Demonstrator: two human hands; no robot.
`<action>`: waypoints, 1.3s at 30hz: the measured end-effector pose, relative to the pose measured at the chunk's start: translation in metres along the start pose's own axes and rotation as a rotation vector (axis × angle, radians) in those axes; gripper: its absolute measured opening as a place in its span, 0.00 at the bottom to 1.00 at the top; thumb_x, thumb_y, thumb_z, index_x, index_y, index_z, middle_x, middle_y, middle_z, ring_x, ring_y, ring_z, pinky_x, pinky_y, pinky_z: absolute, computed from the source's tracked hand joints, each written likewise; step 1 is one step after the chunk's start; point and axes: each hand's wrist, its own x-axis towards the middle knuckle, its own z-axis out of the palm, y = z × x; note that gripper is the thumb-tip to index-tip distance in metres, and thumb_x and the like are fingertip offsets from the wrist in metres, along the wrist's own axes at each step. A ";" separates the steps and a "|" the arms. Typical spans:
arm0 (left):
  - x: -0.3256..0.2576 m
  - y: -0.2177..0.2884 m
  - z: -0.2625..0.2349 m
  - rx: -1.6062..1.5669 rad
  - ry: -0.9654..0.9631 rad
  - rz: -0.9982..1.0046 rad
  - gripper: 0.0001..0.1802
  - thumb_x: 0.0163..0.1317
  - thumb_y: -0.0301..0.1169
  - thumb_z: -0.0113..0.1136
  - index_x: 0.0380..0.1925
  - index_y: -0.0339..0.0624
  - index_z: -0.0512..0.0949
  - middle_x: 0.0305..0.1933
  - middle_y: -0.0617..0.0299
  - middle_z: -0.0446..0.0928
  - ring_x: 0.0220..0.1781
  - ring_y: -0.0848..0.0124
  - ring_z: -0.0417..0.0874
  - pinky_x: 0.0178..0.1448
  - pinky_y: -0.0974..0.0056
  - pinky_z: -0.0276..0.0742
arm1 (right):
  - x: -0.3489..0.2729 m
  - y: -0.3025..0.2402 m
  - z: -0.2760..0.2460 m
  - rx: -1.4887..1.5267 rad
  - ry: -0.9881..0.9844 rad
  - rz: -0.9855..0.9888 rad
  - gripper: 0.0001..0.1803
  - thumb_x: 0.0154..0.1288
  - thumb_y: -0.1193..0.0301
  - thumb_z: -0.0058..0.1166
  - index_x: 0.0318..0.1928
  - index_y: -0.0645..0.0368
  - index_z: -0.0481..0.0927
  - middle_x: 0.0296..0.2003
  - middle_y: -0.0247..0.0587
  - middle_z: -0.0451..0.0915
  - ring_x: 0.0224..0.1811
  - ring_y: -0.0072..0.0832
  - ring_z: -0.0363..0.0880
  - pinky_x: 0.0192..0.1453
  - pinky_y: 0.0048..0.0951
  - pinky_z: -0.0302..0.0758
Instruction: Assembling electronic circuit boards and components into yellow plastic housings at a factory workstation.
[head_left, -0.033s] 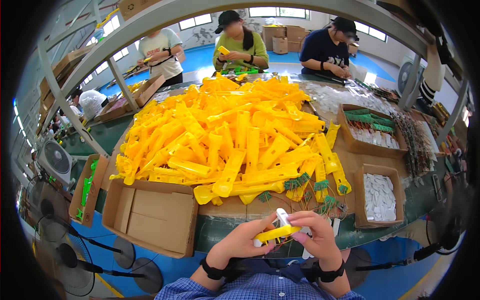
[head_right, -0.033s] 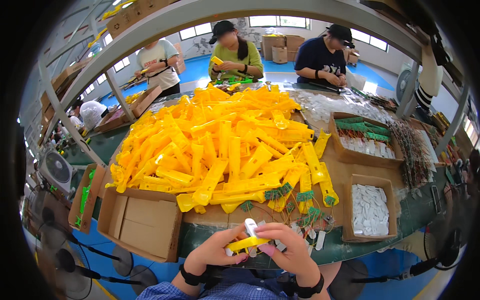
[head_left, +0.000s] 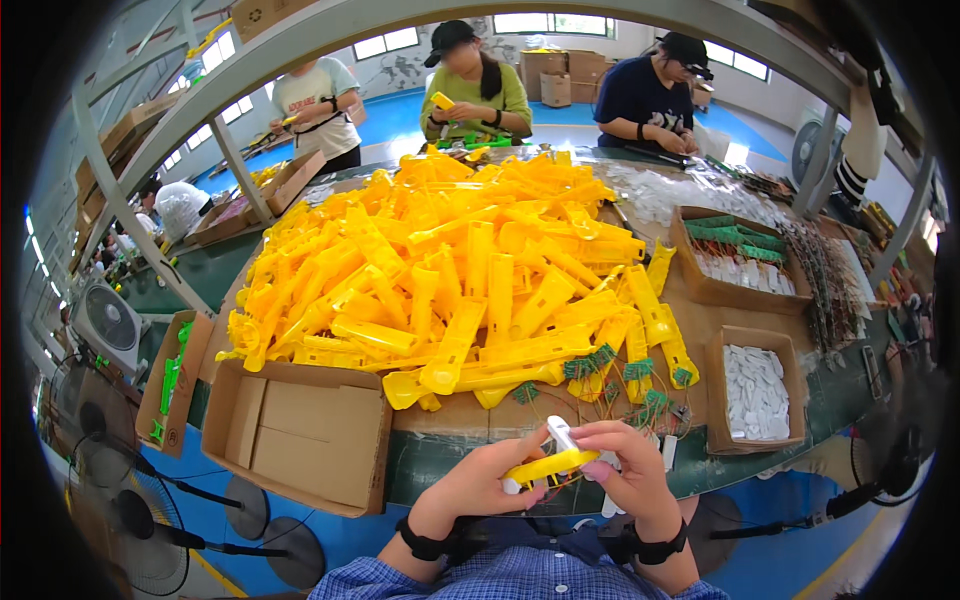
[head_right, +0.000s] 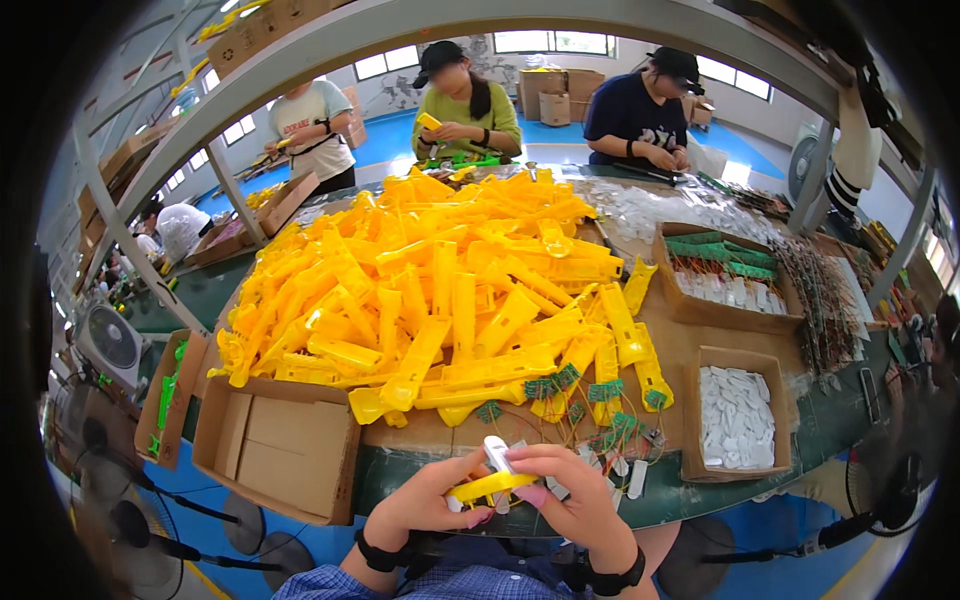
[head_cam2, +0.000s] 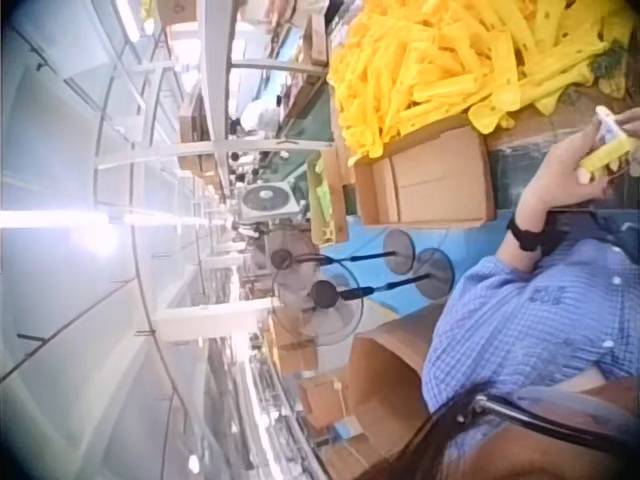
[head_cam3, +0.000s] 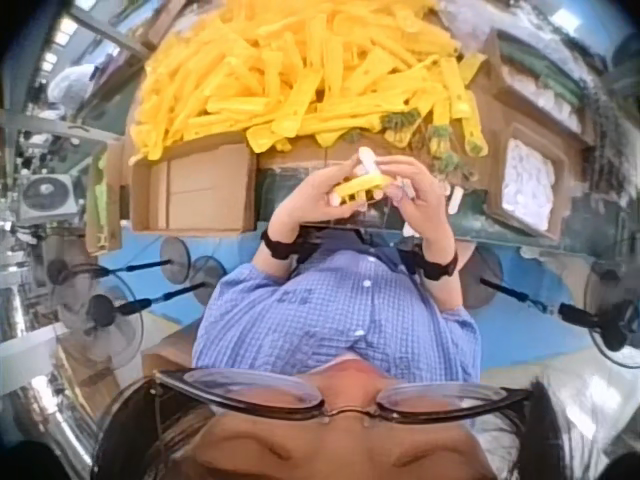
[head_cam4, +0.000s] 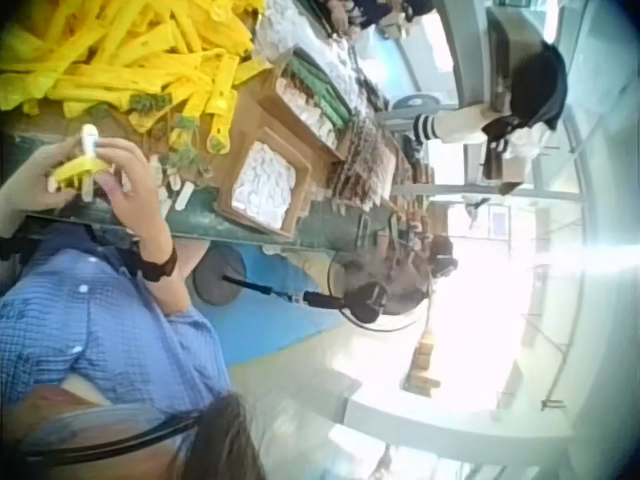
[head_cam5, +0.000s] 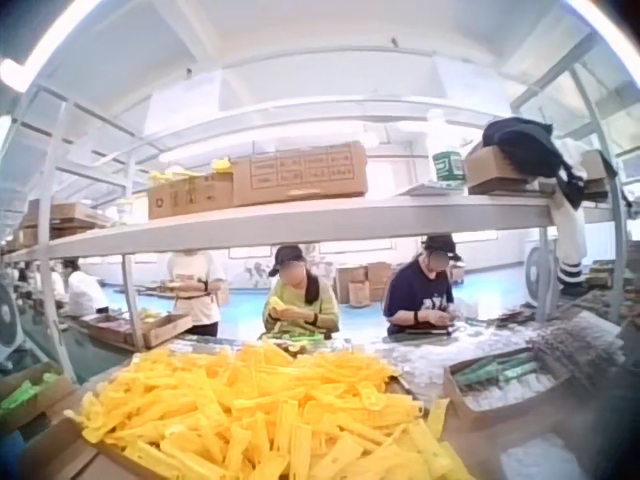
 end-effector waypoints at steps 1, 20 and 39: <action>-0.001 0.000 -0.002 0.103 -0.002 0.027 0.47 0.50 0.32 0.63 0.68 0.42 0.47 0.43 0.52 0.76 0.43 0.59 0.79 0.49 0.64 0.73 | 0.000 0.000 0.002 0.004 0.015 0.037 0.11 0.56 0.77 0.57 0.41 0.60 0.78 0.45 0.44 0.78 0.47 0.34 0.77 0.51 0.29 0.72; -0.086 0.006 -0.054 -0.131 0.580 -0.195 0.25 0.61 0.32 0.56 0.58 0.40 0.64 0.48 0.56 0.72 0.45 0.65 0.76 0.50 0.64 0.72 | 0.017 0.021 -0.001 -0.151 0.026 0.105 0.13 0.57 0.74 0.58 0.43 0.63 0.76 0.43 0.43 0.78 0.46 0.32 0.76 0.50 0.28 0.71; -0.189 -0.068 -0.143 0.972 0.448 -1.165 0.31 0.65 0.31 0.44 0.65 0.32 0.48 0.59 0.32 0.61 0.57 0.41 0.67 0.60 0.52 0.64 | -0.025 0.054 -0.070 -0.441 0.879 0.218 0.11 0.57 0.79 0.54 0.42 0.62 0.75 0.42 0.40 0.74 0.36 0.25 0.75 0.40 0.24 0.72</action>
